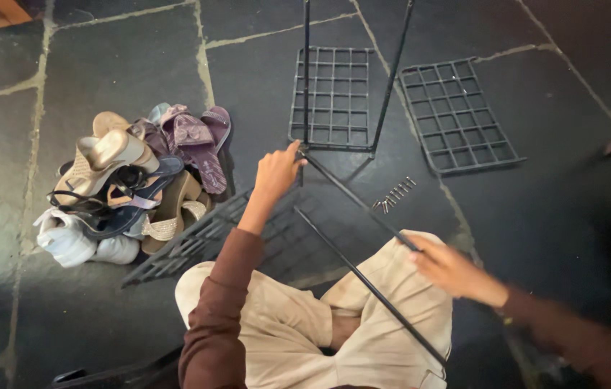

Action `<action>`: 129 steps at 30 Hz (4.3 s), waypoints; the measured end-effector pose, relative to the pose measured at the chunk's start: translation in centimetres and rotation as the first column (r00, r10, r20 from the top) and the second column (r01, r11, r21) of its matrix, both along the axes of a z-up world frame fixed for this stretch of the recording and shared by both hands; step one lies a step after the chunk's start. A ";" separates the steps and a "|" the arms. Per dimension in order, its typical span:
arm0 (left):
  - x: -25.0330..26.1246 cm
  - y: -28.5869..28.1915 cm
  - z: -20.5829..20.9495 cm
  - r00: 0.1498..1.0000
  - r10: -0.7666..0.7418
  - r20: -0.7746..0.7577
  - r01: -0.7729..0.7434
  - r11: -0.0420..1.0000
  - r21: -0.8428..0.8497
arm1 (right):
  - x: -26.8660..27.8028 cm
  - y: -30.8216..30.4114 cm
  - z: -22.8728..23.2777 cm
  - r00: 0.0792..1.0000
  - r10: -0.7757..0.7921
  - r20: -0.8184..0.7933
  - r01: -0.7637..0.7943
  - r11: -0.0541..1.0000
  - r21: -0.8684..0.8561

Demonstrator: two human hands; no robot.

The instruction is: The person assembles a metal shoe rack by connecting tubular legs to grid shelves using small metal fasteners. They position the legs, align the grids, and insert fasteners to secure the components together.

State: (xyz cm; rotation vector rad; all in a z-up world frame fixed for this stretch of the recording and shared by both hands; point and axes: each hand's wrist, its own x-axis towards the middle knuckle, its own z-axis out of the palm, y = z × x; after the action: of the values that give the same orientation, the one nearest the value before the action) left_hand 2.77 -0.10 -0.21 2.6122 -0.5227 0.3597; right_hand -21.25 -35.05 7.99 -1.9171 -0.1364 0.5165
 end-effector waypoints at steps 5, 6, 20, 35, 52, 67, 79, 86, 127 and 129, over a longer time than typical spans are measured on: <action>2.4 -1.7 2.7 0.998 0.008 0.062 -0.004 0.998 -0.057 | 3.6 -5.0 3.8 0.948 0.181 0.260 -0.029 0.866 -0.499; 2.7 -1.8 3.0 0.998 0.006 0.063 -0.002 0.998 -0.060 | 3.9 -5.6 4.6 0.930 0.235 0.282 -0.022 0.803 -0.595; 7.7 -7.0 -0.5 0.995 0.096 0.018 -0.097 0.994 0.046 | 13.8 -12.1 -3.1 0.583 0.571 0.577 0.253 0.547 -0.798; 7.8 -9.4 -1.0 0.979 0.129 -0.157 -0.115 0.989 0.096 | 18.3 -15.2 -8.9 0.508 0.505 0.697 0.452 0.533 -0.715; 11.0 -6.3 0.7 0.969 -0.067 -0.239 0.059 0.997 -0.042 | 20.5 -10.5 -9.5 0.480 0.079 0.873 0.622 0.671 -0.403; 10.9 -7.2 -0.2 0.974 0.022 -0.224 -0.042 0.995 -0.086 | 29.0 -14.8 -14.5 0.508 0.141 0.850 0.656 0.576 -0.488; 10.5 -7.7 0.1 0.976 0.034 -0.215 -0.050 0.997 -0.066 | 29.8 -15.0 -15.4 0.514 0.245 0.822 0.630 0.543 -0.555; 10.0 -7.7 0.8 0.972 0.036 -0.232 -0.050 0.997 -0.051 | 28.6 -14.0 -14.9 0.516 0.212 0.830 0.616 0.581 -0.532; 8.5 -7.6 2.1 0.975 0.033 -0.218 -0.044 0.998 -0.045 | 17.6 -12.1 -26.6 0.615 0.009 0.789 0.624 0.606 -0.493; 8.5 -7.7 2.3 0.978 0.037 -0.206 -0.047 0.998 -0.048 | 18.9 -11.6 -26.7 0.614 -0.007 0.790 0.621 0.622 -0.477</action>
State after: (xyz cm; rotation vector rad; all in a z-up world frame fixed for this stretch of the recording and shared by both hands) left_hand 11.28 -7.75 2.12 2.5743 -0.3830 0.1124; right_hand -2.35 -46.65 -18.70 -2.7734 -0.0565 -0.6499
